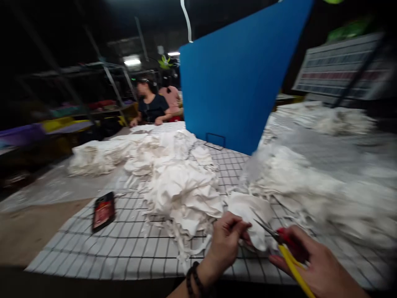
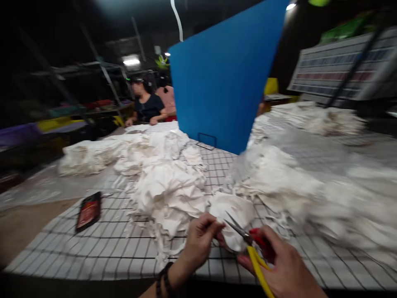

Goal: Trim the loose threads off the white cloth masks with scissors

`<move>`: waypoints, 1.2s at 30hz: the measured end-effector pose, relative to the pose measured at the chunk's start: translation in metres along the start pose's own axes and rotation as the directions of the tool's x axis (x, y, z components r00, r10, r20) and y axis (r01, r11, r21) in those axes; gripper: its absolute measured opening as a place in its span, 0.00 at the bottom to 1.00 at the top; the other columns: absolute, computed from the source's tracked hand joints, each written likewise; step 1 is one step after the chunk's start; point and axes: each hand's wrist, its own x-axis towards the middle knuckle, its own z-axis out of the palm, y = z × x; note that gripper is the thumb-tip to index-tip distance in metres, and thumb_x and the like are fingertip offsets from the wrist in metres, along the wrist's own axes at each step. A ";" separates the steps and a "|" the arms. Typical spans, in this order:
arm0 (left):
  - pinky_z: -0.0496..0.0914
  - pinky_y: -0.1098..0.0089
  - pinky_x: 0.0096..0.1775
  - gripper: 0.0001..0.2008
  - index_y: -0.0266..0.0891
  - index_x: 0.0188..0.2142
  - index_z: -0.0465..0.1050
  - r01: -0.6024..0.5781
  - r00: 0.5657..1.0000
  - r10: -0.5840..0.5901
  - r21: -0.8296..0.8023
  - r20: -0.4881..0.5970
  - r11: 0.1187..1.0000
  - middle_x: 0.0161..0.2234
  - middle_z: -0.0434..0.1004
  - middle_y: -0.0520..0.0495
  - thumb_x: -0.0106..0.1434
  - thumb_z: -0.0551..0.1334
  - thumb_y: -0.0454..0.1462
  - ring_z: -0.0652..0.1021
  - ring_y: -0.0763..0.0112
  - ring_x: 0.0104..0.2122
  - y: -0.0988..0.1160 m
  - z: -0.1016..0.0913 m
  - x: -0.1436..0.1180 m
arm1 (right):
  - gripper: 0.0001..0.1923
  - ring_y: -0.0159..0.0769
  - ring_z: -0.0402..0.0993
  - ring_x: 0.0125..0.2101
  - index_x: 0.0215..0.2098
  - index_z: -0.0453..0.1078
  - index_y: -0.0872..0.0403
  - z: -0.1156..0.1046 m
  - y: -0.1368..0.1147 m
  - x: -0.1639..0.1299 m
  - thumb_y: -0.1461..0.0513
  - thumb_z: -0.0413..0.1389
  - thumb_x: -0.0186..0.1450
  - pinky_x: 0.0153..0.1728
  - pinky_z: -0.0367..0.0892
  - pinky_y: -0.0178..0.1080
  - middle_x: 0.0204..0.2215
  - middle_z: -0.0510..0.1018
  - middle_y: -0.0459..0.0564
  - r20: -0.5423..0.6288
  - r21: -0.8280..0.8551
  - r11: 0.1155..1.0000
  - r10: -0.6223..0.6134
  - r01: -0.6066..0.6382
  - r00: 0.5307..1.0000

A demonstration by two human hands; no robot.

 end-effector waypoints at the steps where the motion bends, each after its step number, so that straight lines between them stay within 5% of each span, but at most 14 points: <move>1: 0.68 0.69 0.34 0.14 0.37 0.27 0.74 -0.032 0.999 0.031 0.053 0.021 0.998 0.18 0.71 0.52 0.61 0.64 0.46 0.74 0.72 0.22 0.001 -0.002 0.000 | 0.19 0.35 0.71 0.29 0.36 0.68 0.51 -0.008 -0.016 0.001 0.52 0.68 0.52 0.30 0.68 0.36 0.28 0.75 0.43 0.073 -0.098 0.995 0.023 -0.015 0.997; 7: 0.67 0.69 0.36 0.11 0.38 0.29 0.72 -0.174 0.980 0.152 0.187 0.125 0.967 0.23 0.72 0.52 0.67 0.58 0.40 0.74 0.70 0.26 0.001 -0.009 -0.002 | 0.18 0.38 0.71 0.31 0.38 0.64 0.49 -0.018 -0.070 0.004 0.54 0.64 0.53 0.32 0.66 0.38 0.31 0.75 0.44 0.078 -0.260 0.966 0.018 0.003 0.997; 36: 0.69 0.71 0.33 0.10 0.38 0.30 0.73 -0.175 0.966 0.131 0.188 0.222 0.967 0.25 0.71 0.51 0.67 0.58 0.38 0.75 0.72 0.26 -0.002 -0.014 -0.004 | 0.13 0.31 0.62 0.20 0.28 0.62 0.50 -0.010 -0.066 0.002 0.56 0.62 0.54 0.22 0.57 0.34 0.20 0.70 0.40 0.067 -0.330 0.940 -0.066 0.084 0.996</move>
